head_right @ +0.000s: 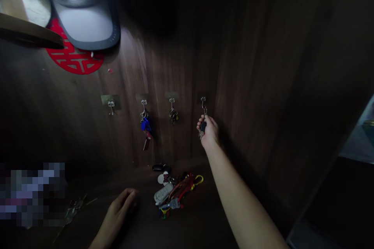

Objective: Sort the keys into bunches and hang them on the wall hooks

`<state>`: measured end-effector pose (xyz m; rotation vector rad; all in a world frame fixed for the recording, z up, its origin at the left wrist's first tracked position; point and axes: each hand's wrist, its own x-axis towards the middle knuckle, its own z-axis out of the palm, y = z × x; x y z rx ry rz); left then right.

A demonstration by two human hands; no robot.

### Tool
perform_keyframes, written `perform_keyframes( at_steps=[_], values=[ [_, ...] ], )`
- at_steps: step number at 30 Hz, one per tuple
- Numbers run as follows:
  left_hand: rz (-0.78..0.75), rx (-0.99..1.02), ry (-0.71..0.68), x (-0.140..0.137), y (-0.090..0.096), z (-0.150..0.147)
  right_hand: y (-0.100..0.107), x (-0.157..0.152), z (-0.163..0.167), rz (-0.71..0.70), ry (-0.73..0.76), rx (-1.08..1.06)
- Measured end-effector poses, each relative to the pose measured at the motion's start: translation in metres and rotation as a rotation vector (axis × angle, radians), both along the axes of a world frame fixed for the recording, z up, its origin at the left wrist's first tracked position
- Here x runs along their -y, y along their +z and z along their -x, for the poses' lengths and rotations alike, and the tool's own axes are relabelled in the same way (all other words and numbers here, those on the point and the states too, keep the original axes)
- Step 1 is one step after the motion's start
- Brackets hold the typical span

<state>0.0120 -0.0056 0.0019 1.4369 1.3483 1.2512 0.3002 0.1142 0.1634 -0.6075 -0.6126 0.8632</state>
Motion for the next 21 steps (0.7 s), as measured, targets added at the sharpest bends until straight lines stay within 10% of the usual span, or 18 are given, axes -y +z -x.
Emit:
perform_keyframes(
  at_steps=[8,21],
  values=[
    [0.031,0.008,0.009,-0.001,-0.001,0.001,0.009,-0.029,-0.013,0.07,0.039,-0.04],
    [0.019,-0.01,0.007,-0.002,0.001,0.0,-0.035,-0.028,-0.019,0.183,0.155,-0.005]
  ],
)
